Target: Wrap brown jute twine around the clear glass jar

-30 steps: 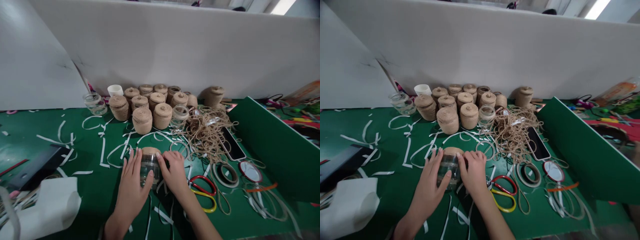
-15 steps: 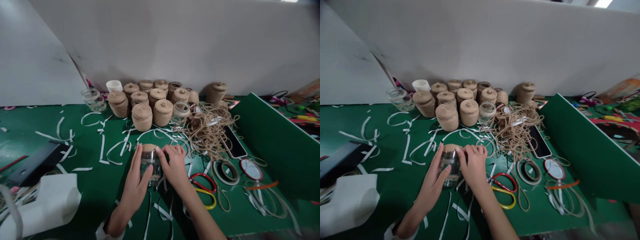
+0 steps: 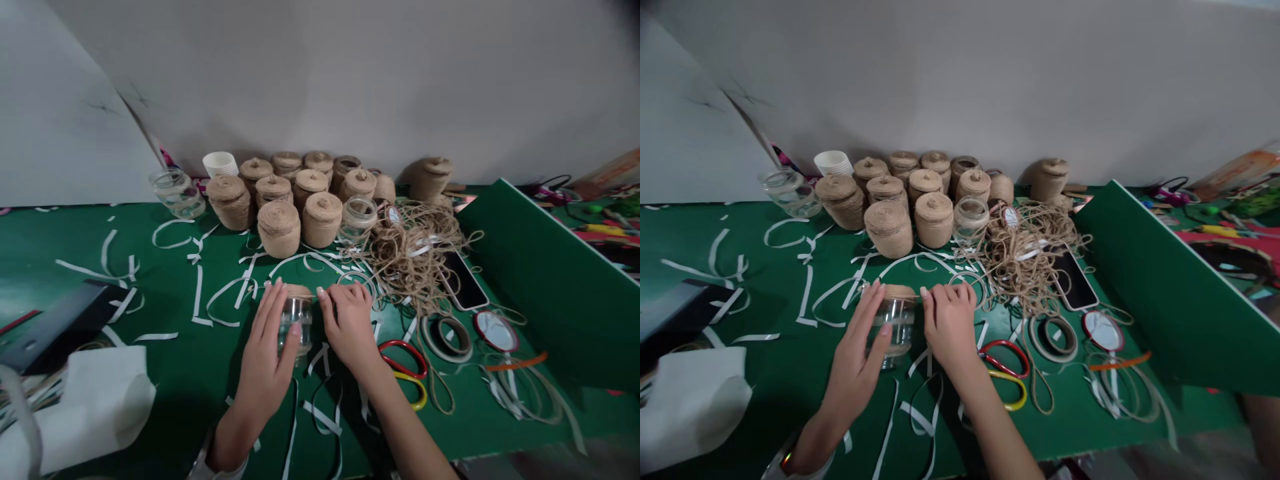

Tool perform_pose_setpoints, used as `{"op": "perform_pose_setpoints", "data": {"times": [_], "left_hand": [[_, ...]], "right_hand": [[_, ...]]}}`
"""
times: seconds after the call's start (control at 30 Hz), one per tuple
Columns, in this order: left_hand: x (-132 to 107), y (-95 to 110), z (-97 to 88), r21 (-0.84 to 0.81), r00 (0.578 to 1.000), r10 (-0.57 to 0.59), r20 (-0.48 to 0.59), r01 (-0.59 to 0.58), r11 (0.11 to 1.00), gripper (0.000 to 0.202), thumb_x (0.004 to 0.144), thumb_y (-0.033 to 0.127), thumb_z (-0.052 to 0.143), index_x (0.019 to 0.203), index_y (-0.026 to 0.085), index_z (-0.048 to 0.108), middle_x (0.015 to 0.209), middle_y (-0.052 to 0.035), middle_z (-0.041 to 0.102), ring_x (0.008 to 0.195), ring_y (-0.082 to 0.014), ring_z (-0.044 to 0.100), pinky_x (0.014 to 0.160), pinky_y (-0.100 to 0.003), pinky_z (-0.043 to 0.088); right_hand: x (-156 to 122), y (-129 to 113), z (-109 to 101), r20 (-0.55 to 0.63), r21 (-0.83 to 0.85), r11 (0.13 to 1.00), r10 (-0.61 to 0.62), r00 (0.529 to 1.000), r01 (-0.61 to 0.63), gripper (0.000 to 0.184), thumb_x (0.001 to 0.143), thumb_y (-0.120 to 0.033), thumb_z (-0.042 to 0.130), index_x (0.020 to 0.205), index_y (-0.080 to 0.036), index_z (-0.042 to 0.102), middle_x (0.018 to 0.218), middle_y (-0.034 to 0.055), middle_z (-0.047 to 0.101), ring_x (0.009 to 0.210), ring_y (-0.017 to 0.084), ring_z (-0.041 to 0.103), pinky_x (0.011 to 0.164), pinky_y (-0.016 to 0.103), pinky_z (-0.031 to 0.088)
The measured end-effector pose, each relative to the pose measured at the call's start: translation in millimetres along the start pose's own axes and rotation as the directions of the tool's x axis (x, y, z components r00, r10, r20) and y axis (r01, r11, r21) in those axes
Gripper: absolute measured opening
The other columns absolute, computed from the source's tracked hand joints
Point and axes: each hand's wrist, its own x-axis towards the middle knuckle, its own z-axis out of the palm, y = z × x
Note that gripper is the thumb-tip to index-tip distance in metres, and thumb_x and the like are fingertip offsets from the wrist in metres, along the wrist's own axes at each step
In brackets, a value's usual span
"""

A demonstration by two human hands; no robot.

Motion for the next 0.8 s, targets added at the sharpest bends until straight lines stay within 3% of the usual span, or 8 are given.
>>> {"op": "perform_pose_setpoints", "data": {"times": [0.1, 0.2, 0.27, 0.33, 0.4, 0.5, 0.63, 0.8], "left_hand": [[-4, -3, -0.9, -0.037, 0.998, -0.062, -0.030, 0.061, 0.997, 0.050, 0.103, 0.029, 0.039, 0.152, 0.039, 0.031, 0.161, 0.0000, 0.032, 0.149, -0.0250, 0.029, 0.114, -0.049, 0.041], [-5, -7, -1.3, -0.052, 0.997, -0.057, -0.043, 0.055, 0.997, 0.048, 0.102, 0.030, 0.040, 0.149, 0.041, 0.036, 0.161, 0.0021, 0.032, 0.148, -0.0263, 0.031, 0.115, -0.051, 0.040], [-5, -10, -1.5, -0.072, 0.997, -0.053, -0.053, 0.049, 0.996, 0.047, 0.102, 0.030, 0.040, 0.148, 0.041, 0.037, 0.160, 0.0028, 0.034, 0.147, -0.0262, 0.032, 0.113, -0.051, 0.042], [-3, -12, -1.7, -0.083, 0.998, -0.041, -0.054, 0.036, 0.996, 0.047, 0.102, 0.030, 0.039, 0.148, 0.041, 0.037, 0.160, 0.0030, 0.034, 0.147, -0.0260, 0.033, 0.113, -0.050, 0.043], [-2, -12, -1.1, -0.072, 0.999, -0.004, -0.049, 0.001, 0.997, 0.047, 0.102, 0.029, 0.039, 0.148, 0.039, 0.038, 0.160, 0.0020, 0.034, 0.147, -0.0262, 0.033, 0.113, -0.049, 0.043], [1, -7, 2.0, -0.015, 0.995, 0.096, -0.020, -0.096, 0.995, 0.047, 0.101, 0.026, 0.040, 0.147, 0.035, 0.039, 0.158, -0.0013, 0.038, 0.146, -0.0271, 0.034, 0.111, -0.049, 0.045], [3, 2, 8.3, 0.063, 0.982, 0.190, -0.009, -0.189, 0.980, 0.048, 0.100, 0.023, 0.041, 0.148, 0.027, 0.038, 0.154, -0.0073, 0.043, 0.145, -0.0288, 0.036, 0.110, -0.050, 0.046], [4, 5, 9.5, 0.069, 0.987, 0.160, -0.003, -0.160, 0.985, 0.048, 0.100, 0.024, 0.041, 0.147, 0.026, 0.036, 0.152, -0.0083, 0.046, 0.144, -0.0283, 0.038, 0.109, -0.050, 0.048]], "right_hand": [[0, 11, -3, -0.019, -0.031, 0.996, -0.088, 0.996, 0.087, 0.027, 0.101, -0.033, 0.040, 0.085, -0.023, 0.058, 0.086, 0.0029, 0.068, 0.091, 0.021, 0.057, 0.106, 0.044, 0.033], [12, 37, -24, 0.016, -0.184, 0.941, -0.285, 0.958, 0.283, 0.022, 0.095, -0.040, 0.053, 0.103, -0.022, 0.062, 0.103, 0.0066, 0.069, 0.112, 0.026, 0.054, 0.114, 0.049, 0.026], [31, 64, -52, 0.099, -0.405, 0.838, -0.358, 0.928, 0.366, 0.019, 0.094, -0.035, 0.056, 0.102, -0.020, 0.065, 0.099, 0.0092, 0.070, 0.108, 0.029, 0.055, 0.112, 0.053, 0.028], [60, 95, -88, 0.267, -0.601, 0.663, -0.360, 0.894, 0.447, 0.012, 0.092, -0.019, 0.055, 0.093, -0.019, 0.067, 0.090, 0.0102, 0.070, 0.102, 0.031, 0.057, 0.109, 0.057, 0.029], [95, 122, -123, 0.439, -0.660, 0.499, -0.351, 0.827, 0.562, 0.019, 0.087, -0.007, 0.054, 0.089, -0.019, 0.069, 0.087, 0.0094, 0.071, 0.105, 0.031, 0.057, 0.108, 0.058, 0.028], [146, 146, -162, 0.530, -0.634, 0.405, -0.392, 0.752, 0.659, 0.028, 0.090, -0.005, 0.049, 0.097, -0.022, 0.070, 0.102, 0.0070, 0.072, 0.116, 0.027, 0.052, 0.111, 0.053, 0.025], [194, 144, -177, 0.498, -0.713, 0.355, -0.350, 0.793, 0.604, 0.036, 0.096, -0.004, 0.038, 0.100, -0.017, 0.071, 0.111, 0.0106, 0.071, 0.125, 0.023, 0.045, 0.112, 0.051, 0.016], [227, 123, -177, 0.368, -0.823, 0.345, -0.282, 0.886, 0.452, 0.040, 0.099, -0.004, 0.032, 0.104, -0.010, 0.071, 0.113, 0.0147, 0.068, 0.130, 0.025, 0.039, 0.107, 0.051, 0.016]]}}
